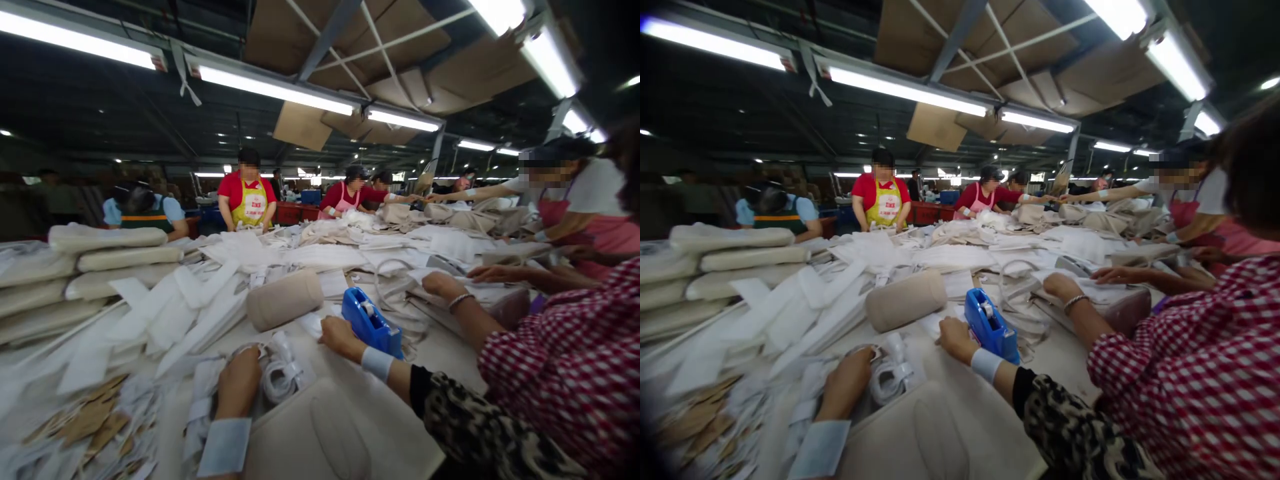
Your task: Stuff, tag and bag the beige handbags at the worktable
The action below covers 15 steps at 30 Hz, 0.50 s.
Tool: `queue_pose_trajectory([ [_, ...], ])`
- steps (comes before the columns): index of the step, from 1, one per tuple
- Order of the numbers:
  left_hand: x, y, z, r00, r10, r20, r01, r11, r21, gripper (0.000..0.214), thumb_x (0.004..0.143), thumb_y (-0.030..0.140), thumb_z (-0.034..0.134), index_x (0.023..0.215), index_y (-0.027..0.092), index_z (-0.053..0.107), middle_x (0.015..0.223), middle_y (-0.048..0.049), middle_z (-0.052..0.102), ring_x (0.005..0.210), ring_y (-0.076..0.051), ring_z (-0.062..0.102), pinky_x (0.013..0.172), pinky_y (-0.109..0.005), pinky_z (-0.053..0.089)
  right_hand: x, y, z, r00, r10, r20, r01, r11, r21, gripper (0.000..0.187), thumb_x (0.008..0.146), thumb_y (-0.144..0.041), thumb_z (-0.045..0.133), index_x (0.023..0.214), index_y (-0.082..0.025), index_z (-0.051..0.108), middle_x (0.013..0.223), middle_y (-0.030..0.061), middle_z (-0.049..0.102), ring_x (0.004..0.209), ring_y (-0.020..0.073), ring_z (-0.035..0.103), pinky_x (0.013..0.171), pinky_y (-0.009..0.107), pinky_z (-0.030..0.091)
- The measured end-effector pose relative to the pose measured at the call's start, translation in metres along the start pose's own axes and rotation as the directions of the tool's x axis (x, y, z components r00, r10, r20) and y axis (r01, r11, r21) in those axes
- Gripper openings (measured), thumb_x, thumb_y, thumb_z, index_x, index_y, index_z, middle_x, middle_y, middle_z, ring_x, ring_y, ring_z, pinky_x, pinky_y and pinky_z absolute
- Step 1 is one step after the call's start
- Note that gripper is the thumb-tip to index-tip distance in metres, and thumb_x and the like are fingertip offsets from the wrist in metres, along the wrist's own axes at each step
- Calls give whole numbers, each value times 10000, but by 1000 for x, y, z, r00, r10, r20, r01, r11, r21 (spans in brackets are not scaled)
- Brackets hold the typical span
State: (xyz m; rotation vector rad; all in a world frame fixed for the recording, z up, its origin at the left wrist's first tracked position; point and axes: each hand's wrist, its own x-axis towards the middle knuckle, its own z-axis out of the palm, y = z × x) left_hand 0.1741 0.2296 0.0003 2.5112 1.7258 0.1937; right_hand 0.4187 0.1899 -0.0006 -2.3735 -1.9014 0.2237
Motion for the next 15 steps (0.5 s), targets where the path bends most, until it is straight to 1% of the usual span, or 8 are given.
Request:
queue_pose_trajectory([
  [5,3,-1,5,1000,-27,2,27,1000,6,398,901,103,276,1019,187,648,1086,-117,709,1036,-298,664,820,-402,514,9,17,-11,997,-10,81,-3,986,164,242,948,-362,573,1020,-139,633,1018,53,649,917,182,632,822,379,538],
  [7,4,-2,8,1000,-23,1,23,1000,5,386,902,109,282,1000,183,648,1066,-122,712,1033,-305,664,820,-410,516,11,22,-16,996,-17,92,-4,975,222,250,951,-365,569,1025,-133,627,972,44,650,841,162,637,760,347,551],
  [9,4,-3,9,1000,-20,-5,20,1000,-1,378,904,117,287,989,184,649,1043,-124,715,1024,-310,666,815,-420,519,13,26,-22,996,-32,86,7,961,278,253,957,-349,563,1080,-133,608,937,36,650,753,138,634,687,308,556],
  [10,4,-3,9,1000,-19,-7,19,1000,-4,375,904,120,289,987,187,649,1038,-122,717,1021,-311,668,813,-424,520,13,27,-25,996,-46,82,19,952,306,249,958,-317,559,1121,-133,594,914,35,655,707,129,632,650,290,553],
  [12,4,-2,8,1000,-19,-10,18,1000,-9,372,902,118,295,984,191,651,1038,-117,718,1021,-310,668,815,-428,520,14,28,-31,991,-102,89,63,929,363,268,940,-191,532,1199,-128,565,843,38,675,623,121,636,588,251,538],
  [13,4,-2,7,1000,-19,-10,19,1000,-11,372,901,116,297,984,192,652,1042,-117,717,1023,-309,667,818,-428,520,14,28,-34,984,-147,103,95,915,391,306,909,-119,511,1211,-122,566,797,39,685,591,123,641,566,234,529],
  [15,3,-1,6,1000,-23,-7,23,1000,-14,374,900,113,302,995,190,655,1047,-120,717,1030,-306,665,824,-428,519,14,27,-40,956,-261,137,177,880,440,371,830,-25,470,1162,-105,615,740,46,700,588,136,664,569,214,524],
])
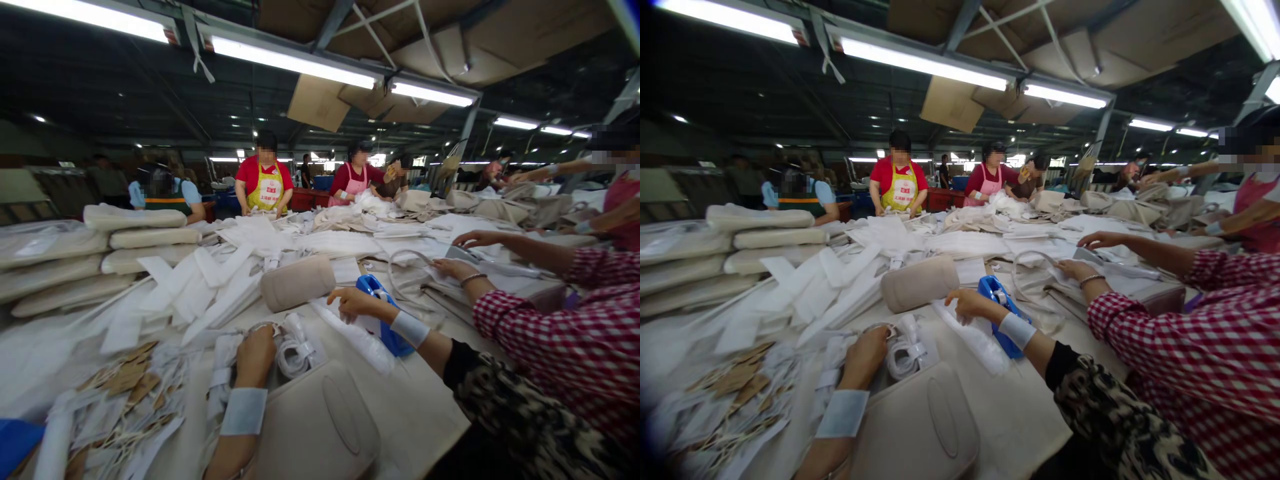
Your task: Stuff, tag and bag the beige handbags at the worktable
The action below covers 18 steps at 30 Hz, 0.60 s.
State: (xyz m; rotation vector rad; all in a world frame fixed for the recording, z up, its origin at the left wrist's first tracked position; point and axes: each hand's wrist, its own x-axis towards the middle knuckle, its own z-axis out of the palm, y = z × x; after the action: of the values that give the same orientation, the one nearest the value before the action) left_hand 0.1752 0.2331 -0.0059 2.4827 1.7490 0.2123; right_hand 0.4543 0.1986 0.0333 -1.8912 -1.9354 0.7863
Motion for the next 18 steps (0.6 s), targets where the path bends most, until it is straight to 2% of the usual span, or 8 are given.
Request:
queue_pose_trajectory([
  [4,-1,2,-2,1000,-7,9,7,1000,-5,390,899,102,305,1044,185,657,1056,-131,714,1053,-293,657,840,-412,513,3,-7,-4,969,-215,122,212,976,42,429,736,21,474,1077,-112,699,910,59,739,820,153,699,740,215,536],
  [6,-1,2,-3,1000,-6,10,6,1000,-7,402,900,95,299,1065,183,655,1063,-134,711,1068,-285,650,853,-402,507,4,-11,-1,946,-302,116,301,953,29,511,706,41,489,1131,-157,693,1042,41,726,951,156,673,843,229,508],
  [8,-2,2,-4,1000,-7,11,7,1000,-7,401,904,97,301,1071,184,655,1070,-136,708,1070,-276,648,859,-390,501,5,-13,6,935,-352,48,354,935,-20,531,709,52,486,1136,-184,696,1087,43,710,1020,172,641,924,275,467],
  [11,-2,2,-4,1000,-14,23,14,1000,-6,375,918,125,316,1064,189,656,1067,-135,709,1051,-261,654,857,-366,495,4,-17,18,918,-386,-96,375,920,-115,411,764,22,476,1017,-174,735,1071,91,684,1066,223,596,992,388,405],
  [13,-2,1,-3,999,-11,35,11,1000,-7,361,934,156,317,1059,186,654,1059,-135,711,1046,-257,654,859,-359,491,3,-19,24,893,-425,-145,405,902,-151,301,769,-13,538,907,-178,748,1142,107,641,1140,249,539,1025,425,363],
  [15,-1,0,-4,999,3,49,-3,1000,-11,363,951,189,303,1053,181,652,1069,-133,709,1047,-263,652,862,-365,490,2,-20,27,867,-478,-141,458,875,-156,220,746,-29,616,829,-189,743,1211,88,613,1201,242,496,1054,407,334],
  [18,2,-3,-5,996,46,73,-45,999,-23,394,977,222,267,1070,169,646,1123,-125,697,1071,-248,643,896,-352,479,-5,-17,28,851,-518,-86,507,853,-122,122,773,-89,678,805,-193,733,1033,48,700,1050,189,598,1018,348,371],
])
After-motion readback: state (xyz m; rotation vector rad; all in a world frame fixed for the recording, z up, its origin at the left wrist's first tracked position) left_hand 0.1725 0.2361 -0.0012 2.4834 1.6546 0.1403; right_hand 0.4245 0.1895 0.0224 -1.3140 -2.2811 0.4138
